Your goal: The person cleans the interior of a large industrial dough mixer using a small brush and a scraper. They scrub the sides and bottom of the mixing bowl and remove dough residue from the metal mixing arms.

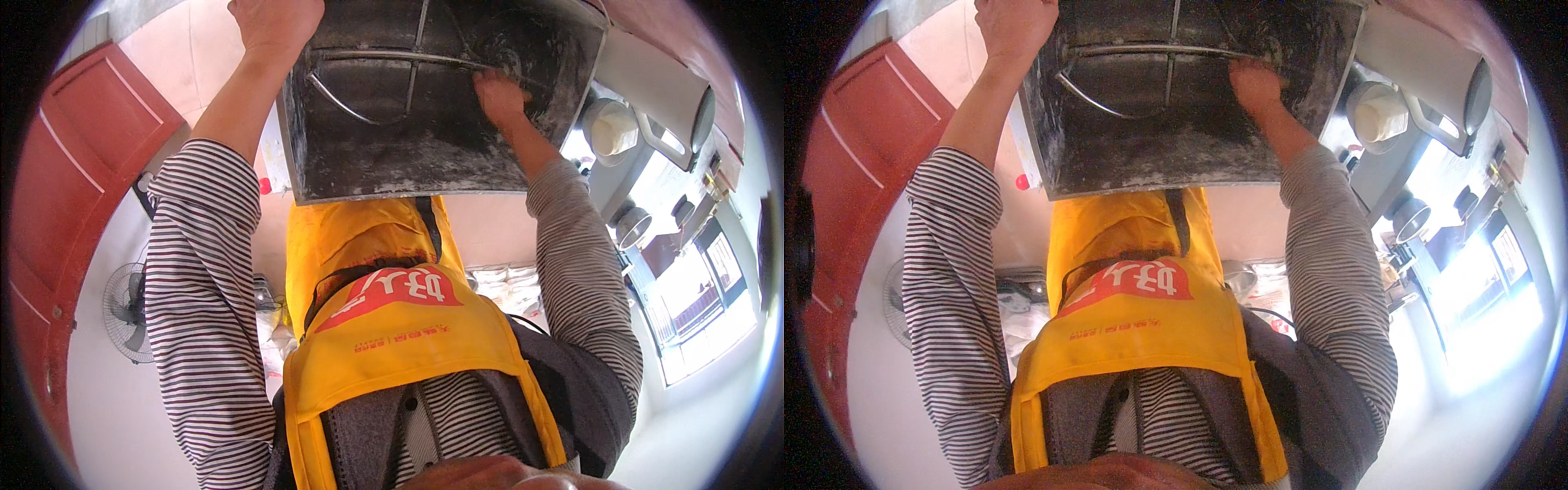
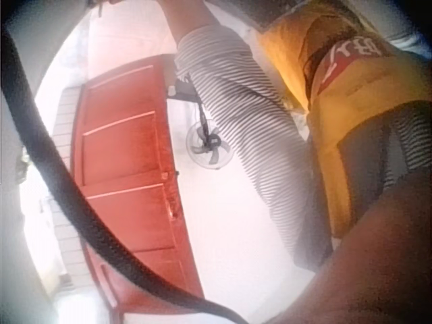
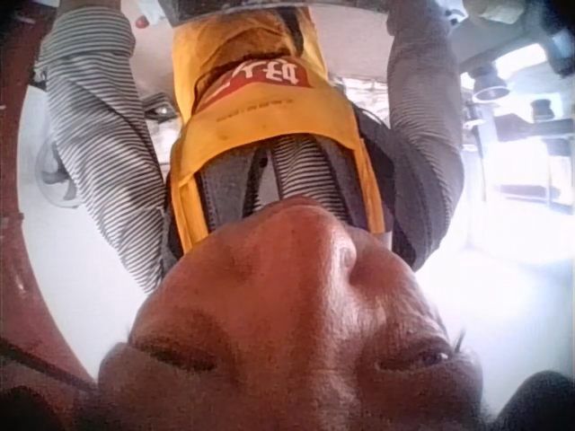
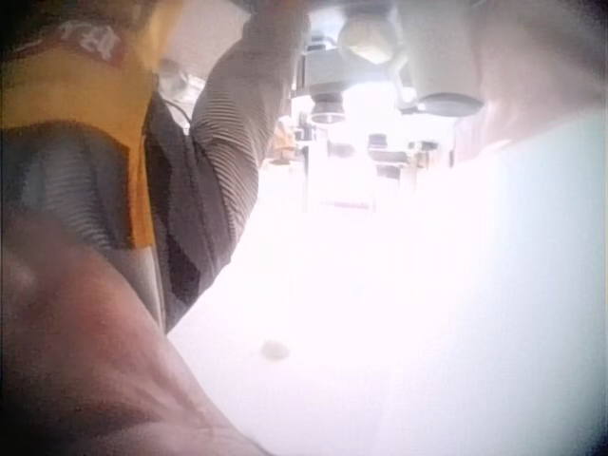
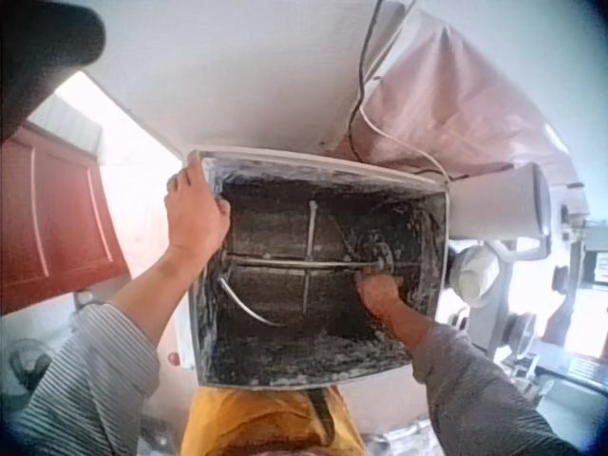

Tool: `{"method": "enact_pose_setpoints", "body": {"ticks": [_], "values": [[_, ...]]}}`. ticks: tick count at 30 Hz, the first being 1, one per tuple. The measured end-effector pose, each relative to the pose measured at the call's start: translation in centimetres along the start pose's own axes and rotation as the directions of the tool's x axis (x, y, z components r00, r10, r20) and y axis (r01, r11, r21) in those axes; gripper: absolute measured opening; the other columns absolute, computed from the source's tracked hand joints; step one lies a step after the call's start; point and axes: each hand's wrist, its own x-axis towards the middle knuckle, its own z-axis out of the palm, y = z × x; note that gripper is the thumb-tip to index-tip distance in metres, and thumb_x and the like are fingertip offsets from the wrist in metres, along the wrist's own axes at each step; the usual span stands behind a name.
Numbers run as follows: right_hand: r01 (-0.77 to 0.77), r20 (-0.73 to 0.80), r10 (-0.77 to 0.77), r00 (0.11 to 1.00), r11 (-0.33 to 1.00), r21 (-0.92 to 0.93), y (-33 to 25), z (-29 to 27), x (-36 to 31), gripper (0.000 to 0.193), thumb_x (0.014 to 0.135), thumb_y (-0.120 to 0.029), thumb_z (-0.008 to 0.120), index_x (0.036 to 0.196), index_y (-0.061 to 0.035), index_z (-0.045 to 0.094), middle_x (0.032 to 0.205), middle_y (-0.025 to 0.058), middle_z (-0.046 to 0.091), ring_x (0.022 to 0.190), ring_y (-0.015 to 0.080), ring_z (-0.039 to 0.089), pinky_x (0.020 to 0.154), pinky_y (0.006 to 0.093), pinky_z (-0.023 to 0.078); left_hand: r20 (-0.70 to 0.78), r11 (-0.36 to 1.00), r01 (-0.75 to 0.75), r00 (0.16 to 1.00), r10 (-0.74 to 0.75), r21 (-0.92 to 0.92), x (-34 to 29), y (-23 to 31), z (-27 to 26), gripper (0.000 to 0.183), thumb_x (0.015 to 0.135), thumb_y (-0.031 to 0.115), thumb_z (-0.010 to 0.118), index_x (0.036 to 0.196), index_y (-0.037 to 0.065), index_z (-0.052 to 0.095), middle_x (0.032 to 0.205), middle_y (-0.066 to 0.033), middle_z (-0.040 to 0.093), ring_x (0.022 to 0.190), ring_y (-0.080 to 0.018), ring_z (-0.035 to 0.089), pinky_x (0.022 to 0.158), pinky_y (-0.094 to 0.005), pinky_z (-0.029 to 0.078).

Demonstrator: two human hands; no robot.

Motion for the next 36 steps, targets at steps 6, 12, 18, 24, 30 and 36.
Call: {"method": "enact_pose_setpoints", "body": {"ticks": [6, 12, 18, 24, 30, 36], "values": [[-0.159, 0.298, 0.121, 0.947, 0.981, 0.108, -2.3, -3.1, 0.1, 0.025, 0.091, -0.014, 0.056, 0.111, -0.0021, 0.065, 0.109, 0.0208, 0.068, 0.092, 0.0368, 0.071, 0.075, 0.0476, 0.059, -0.011, 1.000, -0.007, 1.000, 0.007, 0.010, -0.3, -0.9, 0.1, 0.078, 0.075, 0.007, 0.067, 0.143, -0.007, 0.031, 0.120, -0.0281, 0.055, 0.113, -0.0452, 0.051, 0.094, -0.0539, 0.045], [-0.394, 0.209, 0.361, 0.909, 0.907, 0.149, -2.3, -0.7, -1.8, 0.027, 0.091, -0.012, 0.056, 0.111, 0.0043, 0.063, 0.112, 0.0236, 0.068, 0.100, 0.0370, 0.070, 0.082, 0.0478, 0.059, -0.018, 1.000, -0.026, 1.000, 0.026, -0.011, -0.2, -0.7, 0.0, 0.079, 0.074, 0.005, 0.066, 0.143, -0.008, 0.031, 0.119, -0.0282, 0.055, 0.111, -0.0459, 0.051, 0.094, -0.0537, 0.046], [-0.476, 0.259, 0.410, 0.875, 0.826, 0.302, -0.6, 2.1, -0.9, 0.030, 0.092, -0.014, 0.052, 0.110, 0.0078, 0.059, 0.101, 0.0284, 0.068, 0.096, 0.0387, 0.070, 0.078, 0.0465, 0.059, -0.019, 1.000, -0.019, 1.000, 0.019, -0.008, -0.3, -0.9, 0.0, 0.079, 0.073, 0.005, 0.066, 0.143, -0.007, 0.030, 0.119, -0.0279, 0.055, 0.112, -0.0454, 0.051, 0.094, -0.0532, 0.046], [-0.530, 0.239, 0.474, 0.847, 0.776, 0.341, -0.7, 5.2, -1.3, 0.027, 0.095, -0.017, 0.052, 0.107, 0.0011, 0.067, 0.111, 0.0207, 0.069, 0.101, 0.0378, 0.069, 0.082, 0.0491, 0.058, -0.027, 0.999, -0.027, 0.999, 0.026, -0.036, -0.3, -0.6, 0.1, 0.080, 0.073, 0.004, 0.067, 0.144, -0.007, 0.030, 0.119, -0.0284, 0.054, 0.114, -0.0465, 0.050, 0.097, -0.0532, 0.044], [-0.406, 0.241, 0.338, 0.910, 0.846, 0.346, 1.8, 5.2, -0.6, 0.024, 0.089, -0.014, 0.055, 0.098, 0.0052, 0.067, 0.094, 0.0280, 0.069, 0.090, 0.0411, 0.070, 0.076, 0.0492, 0.058, 0.005, 0.999, -0.009, 1.000, 0.009, -0.048, -0.2, -0.4, 0.1, 0.080, 0.074, 0.006, 0.067, 0.144, -0.007, 0.030, 0.121, -0.0289, 0.053, 0.115, -0.0466, 0.049, 0.098, -0.0537, 0.044], [-0.114, 0.382, 0.065, 0.922, 0.987, 0.109, 0.9, 4.0, -3.1, 0.026, 0.088, -0.012, 0.055, 0.105, 0.0016, 0.070, 0.100, 0.0241, 0.070, 0.091, 0.0401, 0.069, 0.080, 0.0482, 0.057, -0.010, 1.000, 0.011, 1.000, -0.012, -0.014, 0.2, -0.7, 0.3, 0.078, 0.075, 0.008, 0.067, 0.142, -0.010, 0.032, 0.122, -0.0288, 0.054, 0.115, -0.0456, 0.049, 0.097, -0.0538, 0.044]]}}
